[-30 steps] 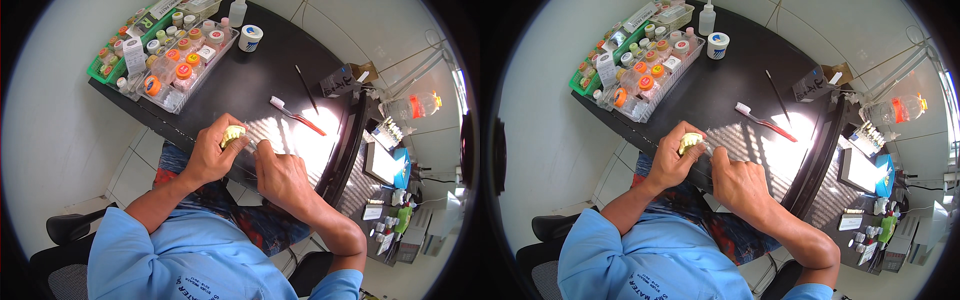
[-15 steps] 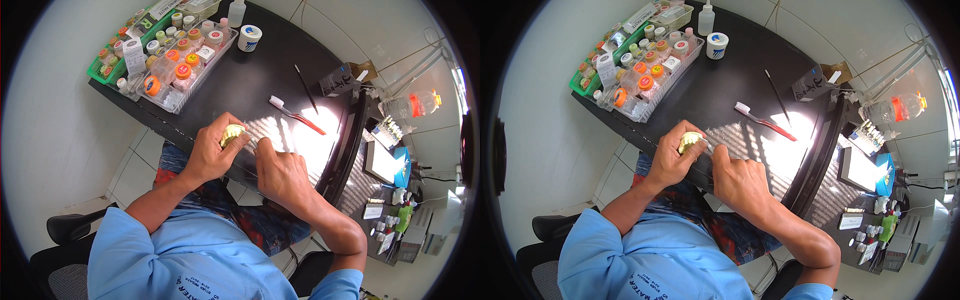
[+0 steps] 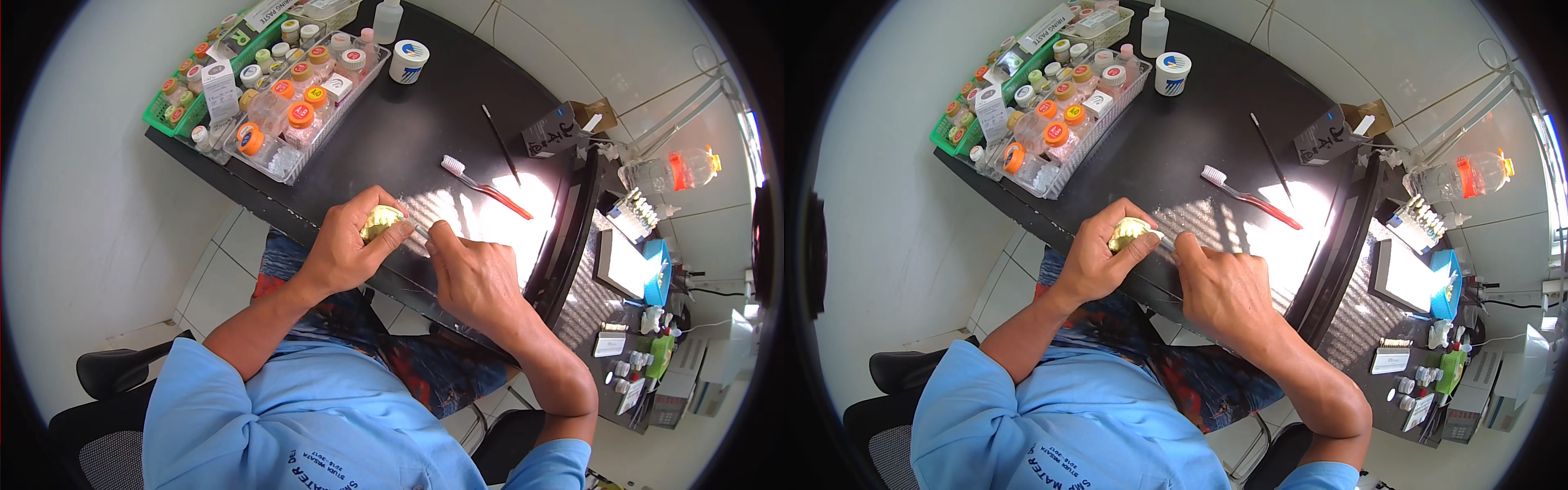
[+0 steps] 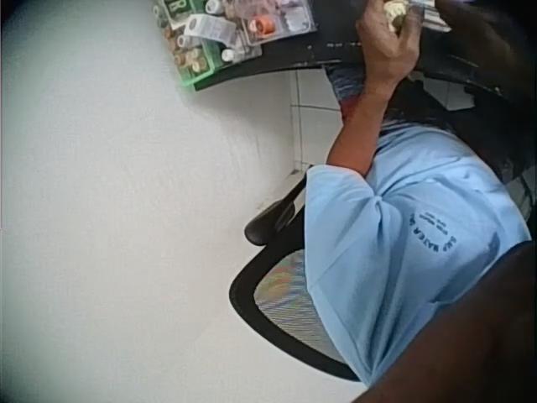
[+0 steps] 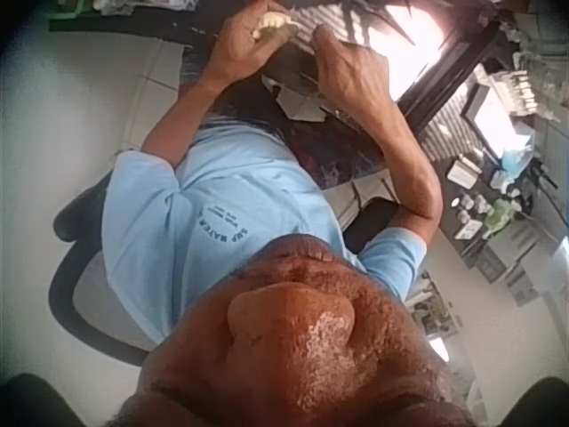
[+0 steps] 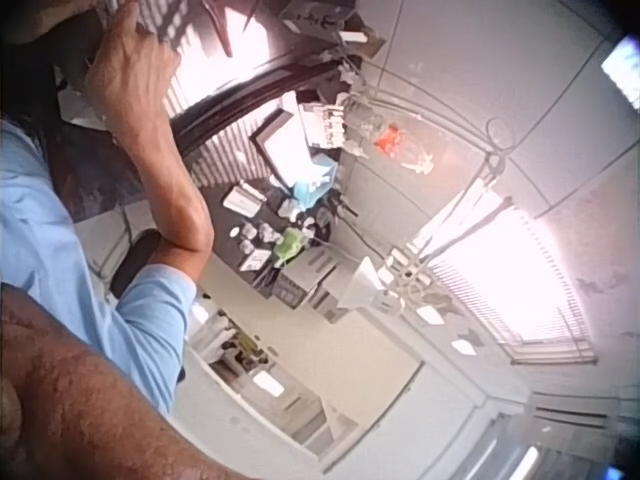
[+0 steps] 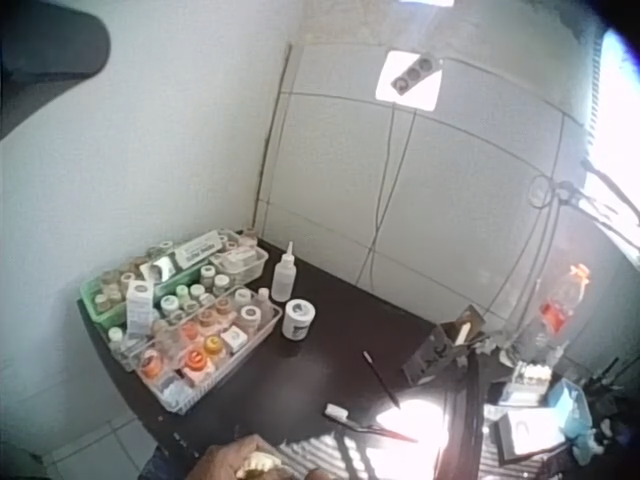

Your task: Applying stain and glaze to a dental tooth model using a fine brush at a laboratory bench.

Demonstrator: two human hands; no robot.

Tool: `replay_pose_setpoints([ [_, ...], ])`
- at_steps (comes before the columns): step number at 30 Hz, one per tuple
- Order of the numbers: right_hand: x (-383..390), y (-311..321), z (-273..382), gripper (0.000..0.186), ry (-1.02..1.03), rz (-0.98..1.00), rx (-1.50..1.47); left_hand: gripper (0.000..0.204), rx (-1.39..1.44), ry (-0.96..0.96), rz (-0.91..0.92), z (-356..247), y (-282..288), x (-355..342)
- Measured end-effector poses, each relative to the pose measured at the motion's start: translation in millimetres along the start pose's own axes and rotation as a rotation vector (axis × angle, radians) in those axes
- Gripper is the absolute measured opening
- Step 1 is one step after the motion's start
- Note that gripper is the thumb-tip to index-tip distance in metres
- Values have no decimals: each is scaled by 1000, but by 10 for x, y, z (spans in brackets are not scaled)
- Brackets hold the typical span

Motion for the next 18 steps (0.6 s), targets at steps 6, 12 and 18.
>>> replay_pose_setpoints([
  [6, 19, 34, 34, 13, -28, 16, -18, 19, 13, -5, 11, 29, 7, -1],
  [12, 35, 28, 31, 12, -11, 18, -37, 18, 6, -44, 14, 15, 11, 10],
  [18, 40, 26, 44, 12, -11, 6, -47, 18, 0, -31, 8, 9, 8, 19],
])
Point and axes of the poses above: each hand's wrist, its own x-axis away from the middle knuckle, its own y-axis out of the back of the hand, z = x × y, the point moved 1 cm from there along -x, towards the middle knuckle, and after that the axes turned 11 degrees about x, right-handed, at the moved point
